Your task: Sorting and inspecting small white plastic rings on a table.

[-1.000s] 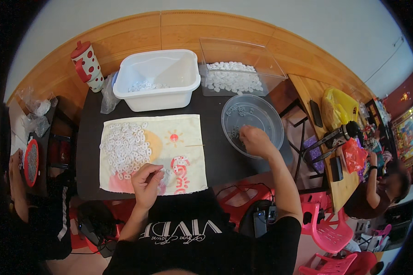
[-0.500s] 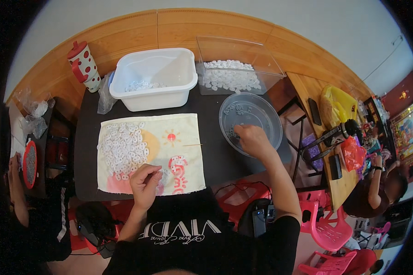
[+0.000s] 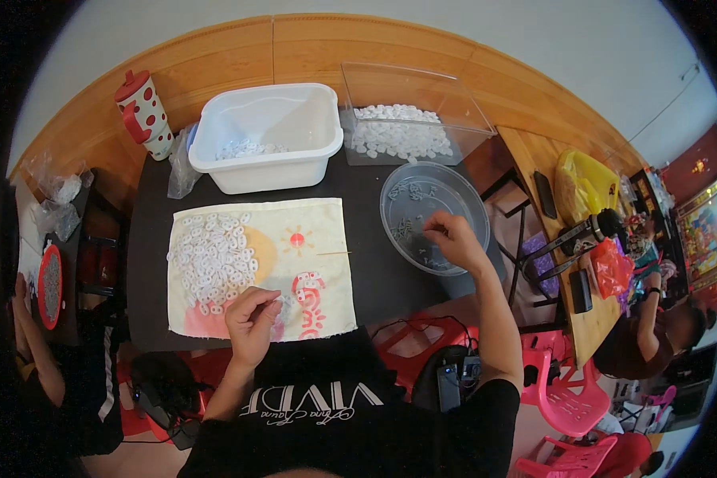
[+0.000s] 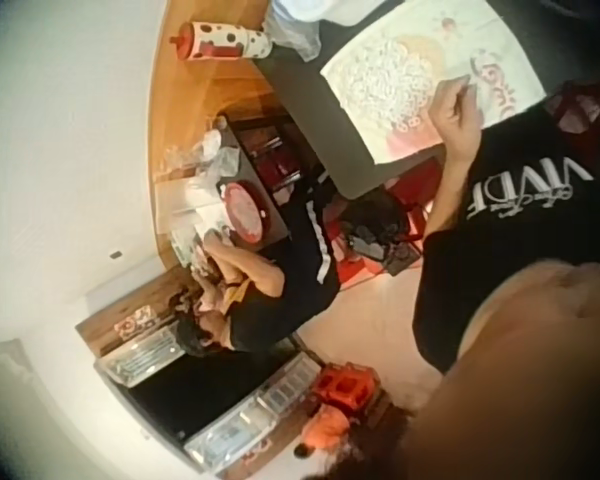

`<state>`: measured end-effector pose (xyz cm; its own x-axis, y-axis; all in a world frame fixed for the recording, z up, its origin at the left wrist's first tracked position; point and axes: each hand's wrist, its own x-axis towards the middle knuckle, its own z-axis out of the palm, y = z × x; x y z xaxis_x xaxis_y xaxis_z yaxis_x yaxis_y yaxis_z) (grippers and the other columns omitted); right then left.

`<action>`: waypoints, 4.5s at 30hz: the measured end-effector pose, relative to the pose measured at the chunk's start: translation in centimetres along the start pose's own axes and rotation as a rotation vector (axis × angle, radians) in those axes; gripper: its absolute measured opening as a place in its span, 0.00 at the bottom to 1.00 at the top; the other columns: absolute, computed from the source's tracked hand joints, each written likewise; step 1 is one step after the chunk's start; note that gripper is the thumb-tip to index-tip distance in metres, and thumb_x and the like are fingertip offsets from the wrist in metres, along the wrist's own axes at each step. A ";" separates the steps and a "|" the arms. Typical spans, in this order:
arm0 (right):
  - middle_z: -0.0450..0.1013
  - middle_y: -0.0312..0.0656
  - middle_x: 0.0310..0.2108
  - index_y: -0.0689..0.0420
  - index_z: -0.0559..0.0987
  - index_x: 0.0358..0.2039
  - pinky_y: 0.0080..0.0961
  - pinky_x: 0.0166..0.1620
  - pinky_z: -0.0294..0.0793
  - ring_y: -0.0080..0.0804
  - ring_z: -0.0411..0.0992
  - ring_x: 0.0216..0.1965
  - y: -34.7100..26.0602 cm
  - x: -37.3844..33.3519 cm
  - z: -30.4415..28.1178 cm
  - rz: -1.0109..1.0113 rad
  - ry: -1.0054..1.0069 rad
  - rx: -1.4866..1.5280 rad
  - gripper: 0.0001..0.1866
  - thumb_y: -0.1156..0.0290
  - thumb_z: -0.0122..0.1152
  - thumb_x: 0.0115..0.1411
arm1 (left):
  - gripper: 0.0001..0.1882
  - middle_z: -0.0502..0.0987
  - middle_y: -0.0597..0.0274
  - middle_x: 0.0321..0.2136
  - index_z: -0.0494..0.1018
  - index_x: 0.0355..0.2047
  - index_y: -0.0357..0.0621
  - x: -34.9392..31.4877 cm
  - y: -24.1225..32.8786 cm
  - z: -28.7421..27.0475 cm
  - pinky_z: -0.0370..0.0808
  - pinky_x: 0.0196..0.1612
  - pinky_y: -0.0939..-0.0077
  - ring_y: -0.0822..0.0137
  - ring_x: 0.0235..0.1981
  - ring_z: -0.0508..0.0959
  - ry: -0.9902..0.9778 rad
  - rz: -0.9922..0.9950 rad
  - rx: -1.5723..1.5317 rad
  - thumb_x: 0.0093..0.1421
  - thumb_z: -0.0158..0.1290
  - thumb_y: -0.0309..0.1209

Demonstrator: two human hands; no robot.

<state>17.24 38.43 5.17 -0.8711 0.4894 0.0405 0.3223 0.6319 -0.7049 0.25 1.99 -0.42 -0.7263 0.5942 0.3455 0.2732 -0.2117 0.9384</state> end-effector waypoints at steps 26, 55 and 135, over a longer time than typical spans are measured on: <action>0.78 0.39 0.26 0.62 0.81 0.32 0.23 0.34 0.74 0.27 0.77 0.31 0.5 -0.3 -0.3 0.017 0.156 0.144 0.05 0.81 0.63 0.53 | 0.07 0.74 0.62 0.28 0.78 0.37 0.31 0.1 0.5 0.0 0.65 0.29 0.84 0.76 0.26 0.71 -0.020 -0.027 0.037 0.57 0.57 0.15; 0.76 0.50 0.27 0.58 0.80 0.34 0.36 0.34 0.74 0.48 0.76 0.30 0.2 -1.9 -1.5 -0.167 -0.012 -0.669 0.10 0.81 0.57 0.49 | 0.06 0.75 0.62 0.27 0.78 0.37 0.31 0.2 0.4 0.0 0.65 0.29 0.83 0.76 0.26 0.71 -0.022 -0.020 0.053 0.57 0.58 0.16; 0.69 0.50 0.28 0.63 0.73 0.33 0.39 0.33 0.68 0.52 0.69 0.30 -16.0 0.1 15.0 -0.655 -0.409 0.040 0.03 0.80 0.57 0.58 | 0.22 0.74 0.65 0.31 0.72 0.54 0.34 -0.9 -0.6 -0.4 0.65 0.26 0.87 0.80 0.25 0.70 -0.035 0.012 -0.067 0.59 0.53 0.13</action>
<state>6.40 19.34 5.79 -0.9494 -0.2429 0.1991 -0.3133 0.6902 -0.6522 0.45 1.29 -1.30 -0.7005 0.6179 0.3571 0.2382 -0.2692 0.9331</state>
